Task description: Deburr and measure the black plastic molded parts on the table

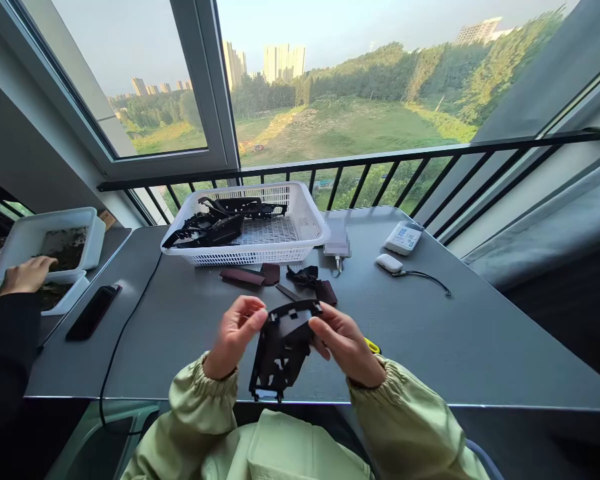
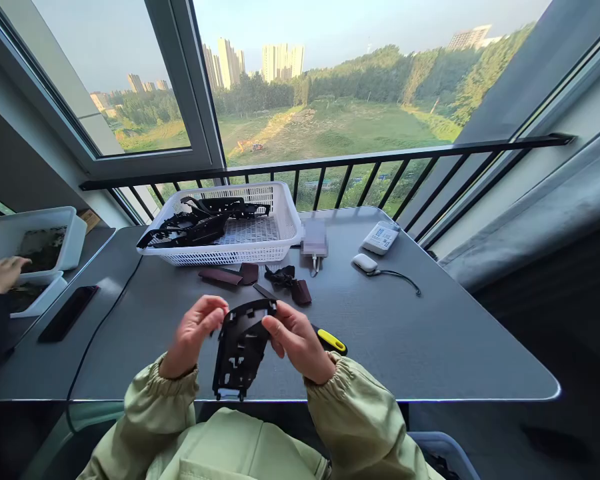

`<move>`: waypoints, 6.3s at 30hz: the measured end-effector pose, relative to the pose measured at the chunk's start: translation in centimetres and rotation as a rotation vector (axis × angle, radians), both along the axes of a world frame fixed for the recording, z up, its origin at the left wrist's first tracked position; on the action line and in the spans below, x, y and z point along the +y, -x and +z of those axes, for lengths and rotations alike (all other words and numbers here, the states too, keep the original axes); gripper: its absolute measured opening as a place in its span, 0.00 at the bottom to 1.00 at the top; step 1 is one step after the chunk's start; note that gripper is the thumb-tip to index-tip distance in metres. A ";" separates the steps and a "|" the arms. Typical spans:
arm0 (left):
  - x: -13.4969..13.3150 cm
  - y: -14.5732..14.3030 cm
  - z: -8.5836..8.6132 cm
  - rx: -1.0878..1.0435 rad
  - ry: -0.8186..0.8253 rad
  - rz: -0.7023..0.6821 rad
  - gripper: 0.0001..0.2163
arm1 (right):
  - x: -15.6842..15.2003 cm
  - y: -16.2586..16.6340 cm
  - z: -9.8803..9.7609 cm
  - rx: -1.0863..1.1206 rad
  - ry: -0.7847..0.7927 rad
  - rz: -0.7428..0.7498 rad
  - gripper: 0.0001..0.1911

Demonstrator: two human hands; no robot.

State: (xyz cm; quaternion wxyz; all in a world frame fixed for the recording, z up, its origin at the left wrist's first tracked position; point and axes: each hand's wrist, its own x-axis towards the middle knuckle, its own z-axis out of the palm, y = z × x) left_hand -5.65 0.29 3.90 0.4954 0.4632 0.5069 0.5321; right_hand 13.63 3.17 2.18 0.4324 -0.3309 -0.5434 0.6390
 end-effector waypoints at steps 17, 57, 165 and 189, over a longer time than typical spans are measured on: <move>3.3 -0.4 -4.1 -0.502 0.439 -0.303 0.23 | 6.7 -2.6 -3.5 -1.277 -0.372 0.003 0.12; 1.4 -1.4 -2.0 -0.362 0.401 -0.294 0.21 | 1.5 -4.7 4.4 -1.143 -1.004 0.060 0.22; -2.7 -4.4 -2.6 -0.110 -0.305 0.361 0.09 | -6.0 0.0 -1.7 -0.375 -0.240 -0.404 0.16; -2.7 -2.5 -3.9 0.119 -0.581 0.122 0.08 | -5.8 -2.4 -0.2 -0.316 -0.050 -0.018 0.25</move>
